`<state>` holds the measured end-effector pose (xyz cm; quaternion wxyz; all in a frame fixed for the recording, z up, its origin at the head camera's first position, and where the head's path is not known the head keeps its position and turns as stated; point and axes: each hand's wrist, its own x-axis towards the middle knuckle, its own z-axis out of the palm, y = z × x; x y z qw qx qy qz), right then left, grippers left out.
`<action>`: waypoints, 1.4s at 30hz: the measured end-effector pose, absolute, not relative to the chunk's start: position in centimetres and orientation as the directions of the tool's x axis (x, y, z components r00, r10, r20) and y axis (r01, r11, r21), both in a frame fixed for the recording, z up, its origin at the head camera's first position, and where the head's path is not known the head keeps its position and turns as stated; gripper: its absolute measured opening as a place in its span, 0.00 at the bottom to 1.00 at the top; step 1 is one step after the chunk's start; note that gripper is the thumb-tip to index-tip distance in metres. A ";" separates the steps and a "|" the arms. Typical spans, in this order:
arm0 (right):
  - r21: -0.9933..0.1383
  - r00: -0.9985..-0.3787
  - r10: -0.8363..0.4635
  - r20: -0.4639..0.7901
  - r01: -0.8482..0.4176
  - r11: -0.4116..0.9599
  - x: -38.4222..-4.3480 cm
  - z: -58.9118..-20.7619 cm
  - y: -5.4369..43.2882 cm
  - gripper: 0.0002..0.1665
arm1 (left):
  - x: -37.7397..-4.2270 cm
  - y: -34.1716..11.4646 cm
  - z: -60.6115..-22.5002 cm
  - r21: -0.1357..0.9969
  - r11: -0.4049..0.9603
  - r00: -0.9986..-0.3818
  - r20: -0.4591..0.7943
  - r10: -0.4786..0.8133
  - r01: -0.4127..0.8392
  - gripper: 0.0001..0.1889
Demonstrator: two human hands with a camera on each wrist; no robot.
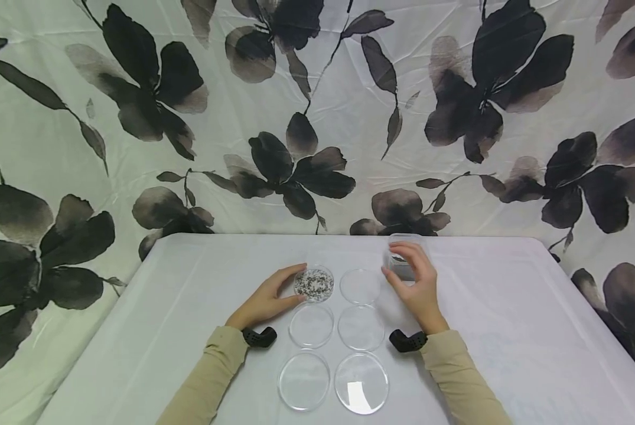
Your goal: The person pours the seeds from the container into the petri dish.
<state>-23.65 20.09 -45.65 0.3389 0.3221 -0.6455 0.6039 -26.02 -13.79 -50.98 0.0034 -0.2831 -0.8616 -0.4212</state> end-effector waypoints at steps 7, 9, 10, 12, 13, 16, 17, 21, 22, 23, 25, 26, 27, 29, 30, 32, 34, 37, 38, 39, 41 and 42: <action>-0.739 -0.750 -0.221 0.624 -0.658 0.145 -22.3 -45.3 17.2 0.34 | -25.9 -13.8 -51.0 0.723 0.498 -0.849 0.235 0.473 0.478 0.37; -0.772 -0.788 -0.227 0.572 -0.611 0.177 -22.6 -46.0 17.0 0.35 | -25.9 -13.9 -51.0 0.725 0.498 -0.850 0.233 0.473 0.476 0.37; -0.784 -0.805 -0.224 0.550 -0.589 0.193 -22.8 -46.4 17.0 0.36 | -25.9 -13.9 -50.9 0.724 0.501 -0.851 0.229 0.472 0.473 0.37; -0.806 -0.837 -0.214 0.504 -0.545 0.231 -22.8 -46.8 16.9 0.36 | -25.9 -13.9 -50.9 0.724 0.499 -0.849 0.229 0.477 0.476 0.37; -0.814 -0.852 -0.209 0.480 -0.522 0.255 -23.0 -47.2 17.0 0.36 | -26.0 -13.9 -50.9 0.724 0.498 -0.847 0.229 0.479 0.477 0.37; -0.838 -0.902 -0.203 0.380 -0.429 0.339 -23.1 -47.6 17.1 0.36 | -26.0 -13.9 -50.9 0.726 0.491 -0.845 0.235 0.481 0.481 0.37; -0.842 -0.916 -0.202 0.346 -0.398 0.364 -23.1 -47.7 17.2 0.37 | -26.0 -13.8 -50.9 0.726 0.490 -0.845 0.236 0.481 0.482 0.37; -0.858 -0.951 -0.208 0.231 -0.299 0.418 -23.4 -48.3 17.2 0.38 | -25.9 -13.8 -50.8 0.726 0.494 -0.847 0.234 0.478 0.479 0.37; -0.860 -0.954 -0.212 0.211 -0.285 0.424 -23.4 -48.4 17.1 0.39 | -25.9 -13.8 -50.8 0.728 0.491 -0.847 0.235 0.478 0.479 0.37; -0.862 -0.957 -0.216 0.193 -0.271 0.429 -23.4 -48.4 17.1 0.40 | -25.9 -13.8 -50.8 0.727 0.492 -0.847 0.234 0.478 0.479 0.37; -0.861 -0.961 -0.221 0.163 -0.248 0.444 -23.4 -48.4 16.9 0.42 | -26.0 -13.7 -50.8 0.726 0.489 -0.844 0.238 0.480 0.483 0.37; -0.857 -0.962 -0.226 0.151 -0.241 0.455 -23.4 -48.4 16.9 0.43 | -26.0 -13.7 -50.8 0.727 0.487 -0.844 0.240 0.480 0.484 0.37; -0.849 -0.962 -0.231 0.146 -0.242 0.470 -23.4 -48.4 16.8 0.44 | -26.0 -13.7 -50.8 0.727 0.485 -0.843 0.243 0.480 0.486 0.37; -0.831 -0.962 -0.235 0.140 -0.244 0.501 -23.6 -48.4 16.6 0.46 | -26.1 -13.7 -50.9 0.722 0.490 -0.843 0.245 0.479 0.489 0.37; -0.817 -0.961 -0.239 0.142 -0.250 0.519 -23.7 -48.4 16.6 0.47 | -26.2 -13.7 -50.9 0.721 0.490 -0.842 0.246 0.481 0.491 0.36; -0.795 -0.959 -0.247 0.139 -0.257 0.549 -23.8 -48.3 16.5 0.48 | -26.2 -13.7 -50.9 0.720 0.489 -0.841 0.248 0.481 0.492 0.36; -0.769 -0.958 -0.254 0.135 -0.263 0.582 -23.9 -48.2 16.3 0.50 | -26.2 -13.7 -50.9 0.719 0.488 -0.840 0.251 0.481 0.495 0.36; -0.738 -0.959 -0.254 0.124 -0.260 0.623 -24.1 -47.8 16.1 0.53 | -26.2 -13.7 -51.0 0.717 0.486 -0.836 0.253 0.487 0.500 0.36; -0.726 -0.959 -0.256 0.121 -0.261 0.636 -24.2 -47.7 15.9 0.54 | -26.2 -13.8 -51.0 0.717 0.487 -0.836 0.252 0.487 0.500 0.36; -0.715 -0.959 -0.259 0.118 -0.263 0.648 -24.2 -47.5 15.8 0.55 | -26.1 -13.8 -51.0 0.716 0.489 -0.837 0.251 0.486 0.499 0.36; -0.693 -0.959 -0.260 0.117 -0.266 0.671 -24.4 -47.3 15.5 0.56 | -26.1 -13.8 -51.0 0.714 0.494 -0.839 0.246 0.485 0.495 0.36; -0.678 -0.959 -0.257 0.115 -0.265 0.685 -24.5 -47.2 15.4 0.56 | -26.1 -13.8 -51.0 0.715 0.496 -0.840 0.244 0.485 0.494 0.37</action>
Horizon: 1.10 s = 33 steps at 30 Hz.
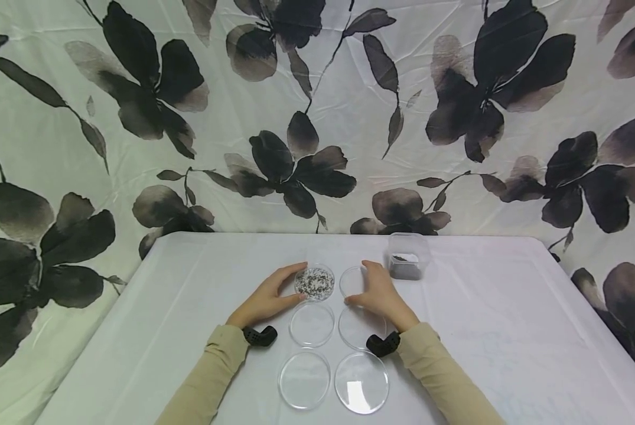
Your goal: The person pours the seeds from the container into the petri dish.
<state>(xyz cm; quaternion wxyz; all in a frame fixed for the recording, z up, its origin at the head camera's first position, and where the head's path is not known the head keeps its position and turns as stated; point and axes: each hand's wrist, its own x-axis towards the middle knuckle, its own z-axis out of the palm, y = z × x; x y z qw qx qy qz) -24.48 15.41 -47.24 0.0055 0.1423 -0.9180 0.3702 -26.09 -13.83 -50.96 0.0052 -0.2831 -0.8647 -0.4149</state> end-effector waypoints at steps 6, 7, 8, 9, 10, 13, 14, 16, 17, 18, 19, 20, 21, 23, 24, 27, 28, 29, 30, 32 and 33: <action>-0.633 -0.959 -0.248 0.139 -0.278 0.723 -25.0 -47.1 15.1 0.52 | -26.0 -13.9 -50.9 0.714 0.506 -0.845 0.231 0.482 0.484 0.36; -0.636 -0.958 -0.248 0.145 -0.282 0.718 -25.0 -47.1 15.2 0.52 | -26.0 -13.9 -50.9 0.712 0.509 -0.846 0.229 0.482 0.483 0.36; -0.636 -0.956 -0.253 0.151 -0.290 0.715 -25.1 -47.1 15.3 0.52 | -26.0 -13.9 -50.9 0.712 0.509 -0.846 0.230 0.481 0.484 0.36; -0.636 -0.953 -0.260 0.155 -0.297 0.712 -25.2 -47.1 15.3 0.52 | -26.0 -13.8 -50.9 0.713 0.509 -0.846 0.231 0.481 0.483 0.36; -0.638 -0.952 -0.265 0.156 -0.302 0.709 -25.2 -47.1 15.3 0.52 | -26.0 -13.8 -50.9 0.712 0.510 -0.847 0.231 0.480 0.483 0.36; -0.640 -0.946 -0.282 0.158 -0.316 0.700 -25.3 -46.9 15.3 0.53 | -26.0 -13.8 -50.8 0.712 0.511 -0.848 0.231 0.477 0.481 0.36; -0.638 -0.944 -0.291 0.158 -0.322 0.700 -25.3 -46.8 15.2 0.53 | -26.0 -13.8 -50.8 0.712 0.511 -0.849 0.232 0.475 0.481 0.36; -0.636 -0.944 -0.294 0.152 -0.321 0.702 -25.3 -46.6 15.1 0.53 | -26.1 -13.7 -50.8 0.713 0.510 -0.848 0.233 0.475 0.482 0.36; -0.636 -0.945 -0.292 0.149 -0.318 0.703 -25.3 -46.5 15.0 0.53 | -26.1 -13.7 -50.8 0.713 0.507 -0.846 0.237 0.477 0.485 0.36; -0.634 -0.945 -0.292 0.149 -0.318 0.705 -25.3 -46.4 14.9 0.53 | -26.1 -13.7 -50.8 0.713 0.504 -0.845 0.238 0.480 0.487 0.36; -0.631 -0.944 -0.294 0.147 -0.319 0.707 -25.3 -46.3 14.8 0.53 | -26.1 -13.7 -50.8 0.715 0.502 -0.845 0.238 0.479 0.486 0.36; -0.626 -0.944 -0.297 0.146 -0.320 0.711 -25.3 -46.2 14.6 0.53 | -26.1 -13.8 -50.8 0.716 0.503 -0.846 0.236 0.478 0.484 0.36; -0.625 -0.946 -0.293 0.141 -0.314 0.714 -25.3 -46.1 14.5 0.53 | -26.1 -13.9 -50.8 0.716 0.503 -0.846 0.236 0.479 0.484 0.36; -0.622 -0.949 -0.286 0.134 -0.305 0.721 -25.4 -46.0 14.2 0.53 | -26.1 -13.9 -50.9 0.716 0.501 -0.844 0.239 0.480 0.487 0.36; -0.617 -0.950 -0.283 0.132 -0.302 0.726 -25.4 -45.9 14.1 0.53 | -26.1 -13.9 -50.9 0.715 0.501 -0.844 0.238 0.481 0.487 0.36; -0.615 -0.955 -0.270 0.121 -0.286 0.735 -25.4 -45.7 13.9 0.55 | -26.0 -14.0 -51.0 0.714 0.500 -0.843 0.241 0.481 0.490 0.36; -0.614 -0.956 -0.265 0.124 -0.284 0.736 -25.3 -45.7 13.9 0.56 | -26.0 -13.9 -51.0 0.713 0.500 -0.841 0.241 0.484 0.492 0.36; -0.617 -0.957 -0.260 0.128 -0.282 0.735 -25.3 -45.6 13.9 0.57 | -26.0 -13.9 -51.0 0.711 0.500 -0.840 0.241 0.486 0.493 0.36; -0.619 -0.957 -0.257 0.136 -0.285 0.732 -25.3 -45.5 13.9 0.58 | -26.1 -13.8 -50.9 0.712 0.502 -0.841 0.238 0.485 0.491 0.36; -0.625 -0.954 -0.258 0.151 -0.294 0.723 -25.2 -45.4 13.9 0.60 | -26.0 -13.8 -50.9 0.712 0.503 -0.843 0.238 0.483 0.490 0.36; -0.628 -0.952 -0.258 0.162 -0.301 0.717 -25.1 -45.3 13.8 0.61 | -26.0 -13.8 -50.9 0.713 0.503 -0.843 0.238 0.482 0.489 0.36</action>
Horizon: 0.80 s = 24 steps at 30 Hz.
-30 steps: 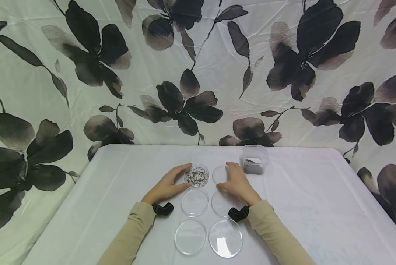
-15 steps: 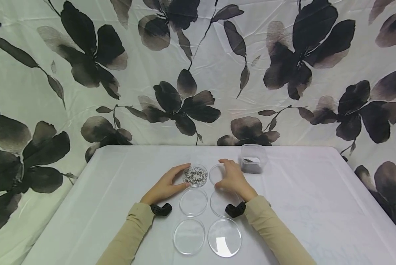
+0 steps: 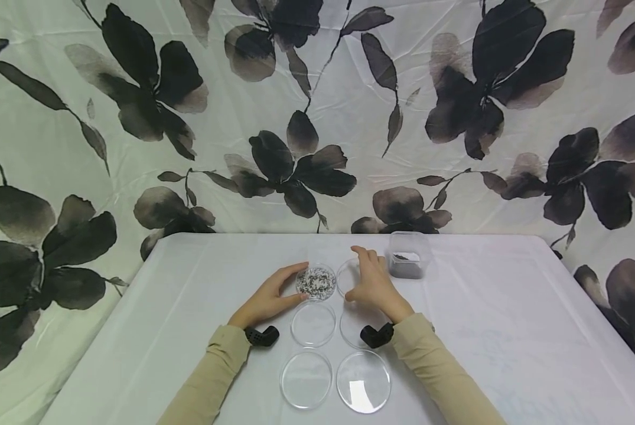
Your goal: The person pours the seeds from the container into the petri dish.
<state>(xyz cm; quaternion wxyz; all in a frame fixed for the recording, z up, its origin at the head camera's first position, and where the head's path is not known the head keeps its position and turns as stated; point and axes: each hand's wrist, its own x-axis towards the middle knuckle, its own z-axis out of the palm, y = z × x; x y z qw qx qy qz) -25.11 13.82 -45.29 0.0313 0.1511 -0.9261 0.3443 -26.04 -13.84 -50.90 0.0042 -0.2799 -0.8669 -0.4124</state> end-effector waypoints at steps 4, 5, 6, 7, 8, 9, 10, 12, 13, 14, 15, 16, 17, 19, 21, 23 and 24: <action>-0.627 -0.947 -0.263 0.185 -0.320 0.711 -24.9 -44.9 13.7 0.63 | -26.1 -13.8 -50.9 0.713 0.508 -0.846 0.233 0.480 0.484 0.36; -0.628 -0.947 -0.262 0.186 -0.320 0.710 -24.9 -44.8 13.6 0.63 | -26.1 -13.8 -50.8 0.714 0.509 -0.847 0.228 0.480 0.481 0.36; -0.635 -0.949 -0.258 0.183 -0.314 0.706 -24.8 -44.6 13.6 0.62 | -26.1 -13.7 -50.8 0.713 0.510 -0.847 0.227 0.481 0.481 0.36; -0.644 -0.951 -0.254 0.177 -0.307 0.701 -24.8 -44.5 13.6 0.62 | -26.1 -13.7 -50.8 0.711 0.512 -0.846 0.228 0.481 0.482 0.36; -0.656 -0.952 -0.251 0.173 -0.302 0.692 -24.8 -44.4 13.5 0.62 | -26.1 -13.6 -50.7 0.712 0.508 -0.845 0.231 0.481 0.484 0.36; -0.669 -0.953 -0.250 0.173 -0.300 0.680 -24.8 -44.3 13.5 0.62 | -26.1 -13.6 -50.7 0.712 0.506 -0.844 0.235 0.482 0.487 0.36; -0.687 -0.954 -0.250 0.167 -0.295 0.664 -24.8 -44.2 13.3 0.62 | -26.0 -13.7 -50.7 0.711 0.508 -0.845 0.235 0.480 0.486 0.36; -0.724 -0.955 -0.251 0.159 -0.285 0.629 -24.8 -44.0 13.1 0.62 | -26.0 -13.7 -50.6 0.712 0.508 -0.847 0.237 0.475 0.484 0.36; -0.738 -0.956 -0.251 0.155 -0.281 0.614 -24.9 -43.9 13.0 0.61 | -26.0 -13.7 -50.5 0.715 0.502 -0.846 0.241 0.475 0.486 0.36; -0.752 -0.956 -0.250 0.152 -0.276 0.599 -24.9 -43.8 12.9 0.61 | -26.0 -13.7 -50.5 0.717 0.497 -0.844 0.245 0.477 0.489 0.36; -0.762 -0.956 -0.251 0.149 -0.273 0.587 -24.9 -43.7 12.9 0.61 | -26.0 -13.8 -50.5 0.719 0.496 -0.844 0.244 0.477 0.488 0.36; -0.771 -0.957 -0.254 0.143 -0.268 0.577 -24.8 -43.6 12.8 0.61 | -25.9 -13.8 -50.5 0.718 0.496 -0.844 0.244 0.477 0.488 0.36; -0.774 -0.956 -0.257 0.140 -0.267 0.574 -24.8 -43.6 12.7 0.61 | -25.9 -13.8 -50.5 0.719 0.493 -0.843 0.247 0.478 0.490 0.36; -0.775 -0.956 -0.259 0.137 -0.266 0.573 -24.8 -43.4 12.5 0.60 | -25.9 -13.8 -50.5 0.719 0.488 -0.839 0.248 0.484 0.494 0.36; -0.763 -0.954 -0.262 0.145 -0.276 0.584 -24.7 -43.4 12.4 0.60 | -25.9 -13.8 -50.6 0.718 0.495 -0.842 0.241 0.484 0.490 0.36; -0.751 -0.950 -0.271 0.155 -0.291 0.592 -24.7 -43.4 12.3 0.60 | -25.8 -13.9 -50.6 0.717 0.493 -0.841 0.247 0.481 0.492 0.36; -0.747 -0.948 -0.274 0.162 -0.299 0.593 -24.7 -43.4 12.3 0.60 | -25.8 -13.9 -50.6 0.717 0.494 -0.842 0.248 0.480 0.492 0.36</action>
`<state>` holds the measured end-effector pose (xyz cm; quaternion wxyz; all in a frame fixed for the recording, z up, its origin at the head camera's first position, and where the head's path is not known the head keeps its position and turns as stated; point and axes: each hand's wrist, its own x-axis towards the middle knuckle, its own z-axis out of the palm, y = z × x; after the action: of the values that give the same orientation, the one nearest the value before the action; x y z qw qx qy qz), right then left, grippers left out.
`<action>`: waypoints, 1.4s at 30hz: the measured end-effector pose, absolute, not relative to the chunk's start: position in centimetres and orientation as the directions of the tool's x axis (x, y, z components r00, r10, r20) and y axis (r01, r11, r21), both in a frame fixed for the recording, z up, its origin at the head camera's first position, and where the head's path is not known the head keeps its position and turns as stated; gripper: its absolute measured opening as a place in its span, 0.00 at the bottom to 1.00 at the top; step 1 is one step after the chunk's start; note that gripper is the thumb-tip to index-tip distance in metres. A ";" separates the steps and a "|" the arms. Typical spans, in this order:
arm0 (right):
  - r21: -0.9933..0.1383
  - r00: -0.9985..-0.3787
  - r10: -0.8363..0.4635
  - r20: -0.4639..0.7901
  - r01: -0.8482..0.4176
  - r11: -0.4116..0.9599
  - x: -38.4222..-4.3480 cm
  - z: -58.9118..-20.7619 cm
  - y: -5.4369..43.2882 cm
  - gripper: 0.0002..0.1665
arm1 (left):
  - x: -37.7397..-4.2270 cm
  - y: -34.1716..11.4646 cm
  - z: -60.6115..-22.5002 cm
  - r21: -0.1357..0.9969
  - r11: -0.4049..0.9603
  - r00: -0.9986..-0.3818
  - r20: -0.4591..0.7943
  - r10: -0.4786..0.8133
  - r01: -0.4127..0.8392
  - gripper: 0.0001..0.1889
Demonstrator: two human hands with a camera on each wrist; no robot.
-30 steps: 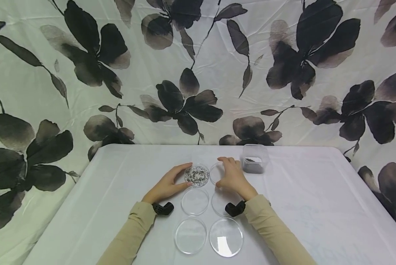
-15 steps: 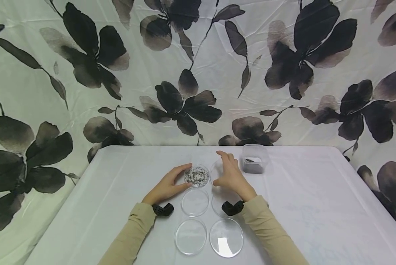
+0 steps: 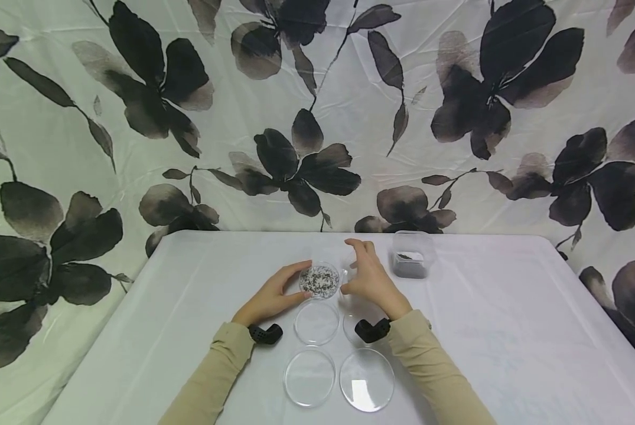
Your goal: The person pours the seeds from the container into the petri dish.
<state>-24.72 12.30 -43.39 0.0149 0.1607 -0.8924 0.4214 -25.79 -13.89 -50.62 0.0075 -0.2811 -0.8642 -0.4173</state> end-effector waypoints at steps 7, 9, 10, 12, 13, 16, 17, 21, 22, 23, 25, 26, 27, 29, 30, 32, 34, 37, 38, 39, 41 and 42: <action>-0.709 -0.919 -0.329 0.217 -0.380 0.594 -24.9 -43.1 12.1 0.59 | -25.7 -14.1 -50.6 0.710 0.490 -0.838 0.271 0.474 0.507 0.36; -0.692 -0.909 -0.349 0.228 -0.403 0.598 -24.8 -42.9 11.9 0.60 | -25.7 -14.1 -50.6 0.709 0.491 -0.838 0.268 0.476 0.506 0.36; -0.682 -0.904 -0.362 0.230 -0.415 0.602 -24.8 -42.8 11.8 0.60 | -25.7 -14.1 -50.6 0.710 0.489 -0.837 0.268 0.476 0.506 0.36; -0.657 -0.895 -0.380 0.233 -0.433 0.617 -24.7 -42.6 11.5 0.61 | -25.8 -14.2 -50.6 0.709 0.490 -0.836 0.269 0.478 0.508 0.36; -0.642 -0.892 -0.385 0.235 -0.440 0.628 -24.7 -42.6 11.4 0.61 | -25.8 -14.2 -50.6 0.710 0.488 -0.835 0.268 0.480 0.508 0.36; -0.597 -0.885 -0.400 0.239 -0.459 0.658 -24.9 -42.6 11.1 0.61 | -25.9 -14.1 -50.7 0.709 0.490 -0.835 0.264 0.482 0.507 0.36; -0.585 -0.884 -0.402 0.237 -0.461 0.667 -24.9 -42.6 11.1 0.61 | -25.9 -14.1 -50.8 0.708 0.493 -0.836 0.261 0.483 0.505 0.36; -0.562 -0.891 -0.399 0.215 -0.447 0.696 -25.3 -42.7 11.0 0.63 | -26.1 -14.0 -50.8 0.701 0.491 -0.829 0.269 0.490 0.517 0.36; -0.562 -0.891 -0.404 0.208 -0.446 0.696 -25.3 -42.7 10.9 0.63 | -26.1 -14.0 -50.8 0.700 0.490 -0.828 0.272 0.490 0.520 0.36; -0.559 -0.890 -0.408 0.202 -0.447 0.698 -25.4 -42.7 10.9 0.63 | -26.1 -14.0 -50.8 0.699 0.489 -0.827 0.274 0.490 0.522 0.36; -0.556 -0.887 -0.418 0.197 -0.453 0.697 -25.7 -42.7 10.9 0.63 | -26.1 -14.0 -50.7 0.700 0.485 -0.825 0.279 0.491 0.525 0.36; -0.556 -0.881 -0.428 0.202 -0.463 0.690 -25.8 -42.7 10.9 0.63 | -26.1 -14.0 -50.6 0.698 0.489 -0.826 0.276 0.491 0.523 0.36; -0.557 -0.876 -0.436 0.207 -0.472 0.683 -25.9 -42.7 10.8 0.62 | -26.1 -14.1 -50.6 0.699 0.490 -0.828 0.273 0.490 0.521 0.36; -0.561 -0.867 -0.448 0.216 -0.486 0.670 -26.1 -42.8 10.7 0.60 | -26.1 -14.1 -50.5 0.701 0.491 -0.829 0.269 0.490 0.517 0.36; -0.563 -0.864 -0.451 0.223 -0.492 0.664 -26.3 -42.8 10.7 0.59 | -26.1 -14.0 -50.5 0.701 0.492 -0.830 0.266 0.491 0.516 0.36; -0.563 -0.856 -0.459 0.236 -0.506 0.654 -26.4 -42.9 10.5 0.56 | -26.1 -14.0 -50.5 0.702 0.500 -0.834 0.254 0.489 0.507 0.36; -0.553 -0.851 -0.465 0.244 -0.516 0.654 -26.6 -43.0 10.3 0.55 | -26.1 -14.0 -50.6 0.705 0.503 -0.838 0.249 0.486 0.501 0.36; -0.536 -0.840 -0.475 0.261 -0.536 0.653 -27.0 -43.2 9.8 0.53 | -26.0 -14.0 -50.7 0.706 0.505 -0.841 0.246 0.483 0.496 0.36; -0.531 -0.837 -0.477 0.267 -0.541 0.652 -27.1 -43.2 9.7 0.53 | -26.0 -14.0 -50.7 0.708 0.501 -0.840 0.249 0.482 0.497 0.36; -0.530 -0.835 -0.478 0.271 -0.544 0.651 -27.2 -43.3 9.5 0.53 | -26.0 -14.0 -50.7 0.709 0.502 -0.841 0.248 0.482 0.496 0.36; -0.526 -0.830 -0.483 0.278 -0.552 0.647 -27.4 -43.5 9.2 0.52 | -25.9 -14.0 -50.7 0.711 0.507 -0.845 0.238 0.479 0.488 0.37; -0.524 -0.828 -0.486 0.279 -0.555 0.646 -27.5 -43.7 9.1 0.52 | -25.9 -14.0 -50.7 0.712 0.509 -0.847 0.233 0.478 0.483 0.37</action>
<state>-27.51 9.11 -43.66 0.0565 0.2874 -0.9055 0.3071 -25.93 -13.97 -50.69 0.0030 -0.2769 -0.8686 -0.4109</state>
